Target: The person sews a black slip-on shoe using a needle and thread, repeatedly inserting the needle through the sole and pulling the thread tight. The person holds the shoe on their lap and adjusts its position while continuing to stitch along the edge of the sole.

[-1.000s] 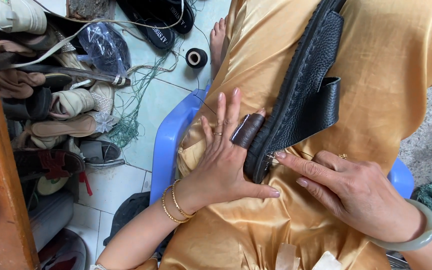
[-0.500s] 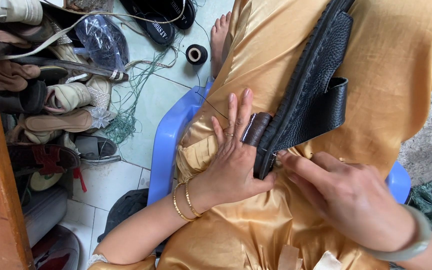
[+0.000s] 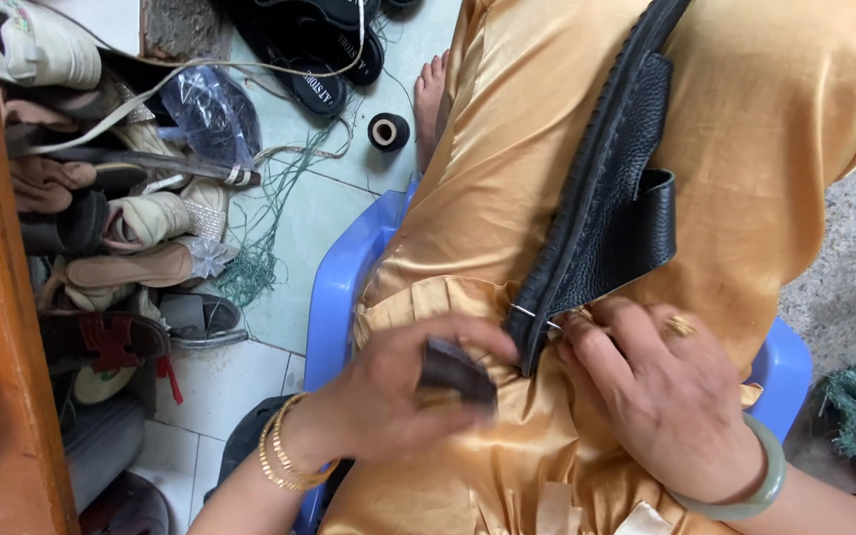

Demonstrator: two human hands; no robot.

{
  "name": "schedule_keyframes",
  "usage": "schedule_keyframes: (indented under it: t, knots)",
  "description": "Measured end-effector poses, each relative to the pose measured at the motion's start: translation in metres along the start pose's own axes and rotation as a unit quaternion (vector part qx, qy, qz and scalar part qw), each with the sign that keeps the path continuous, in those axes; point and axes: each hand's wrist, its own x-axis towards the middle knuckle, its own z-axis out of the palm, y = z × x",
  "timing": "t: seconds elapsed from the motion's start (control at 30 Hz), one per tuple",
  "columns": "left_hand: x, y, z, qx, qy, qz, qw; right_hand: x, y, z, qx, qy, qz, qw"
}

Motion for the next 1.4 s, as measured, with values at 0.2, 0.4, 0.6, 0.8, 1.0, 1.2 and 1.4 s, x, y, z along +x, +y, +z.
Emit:
schedule_keyframes:
  t: [0.2,0.4,0.6,0.8,1.0,1.2,1.4]
  knots:
    - [0.010,-0.017,0.012,-0.160,0.034,-0.147,0.976,-0.016,0.005,0.020,0.136,-0.068,0.066,0.986]
    - [0.009,-0.025,0.019,-0.186,0.027,-0.204,0.961,-0.017,0.017,0.014,0.117,-0.013,-0.001,0.993]
    - [0.006,-0.033,0.044,0.127,0.110,-0.092,0.982,-0.043,0.055,-0.019,0.015,-0.358,0.041,0.933]
    - [0.003,-0.023,0.051,0.211,0.091,-0.036,0.973,-0.099,0.065,-0.036,0.245,-0.108,0.106,0.958]
    - [-0.020,-0.022,0.039,0.120,0.127,0.050,0.983,-0.074,0.035,-0.021,0.256,-0.375,0.054,0.889]
    - [-0.031,-0.036,0.043,0.110,0.093,-0.095,0.985,-0.030,0.037,-0.023,0.447,-0.184,0.097,0.870]
    - [-0.014,-0.043,0.057,0.327,-0.012,-0.092,0.941,-0.015,0.013,0.002,0.187,-0.018,0.086,0.978]
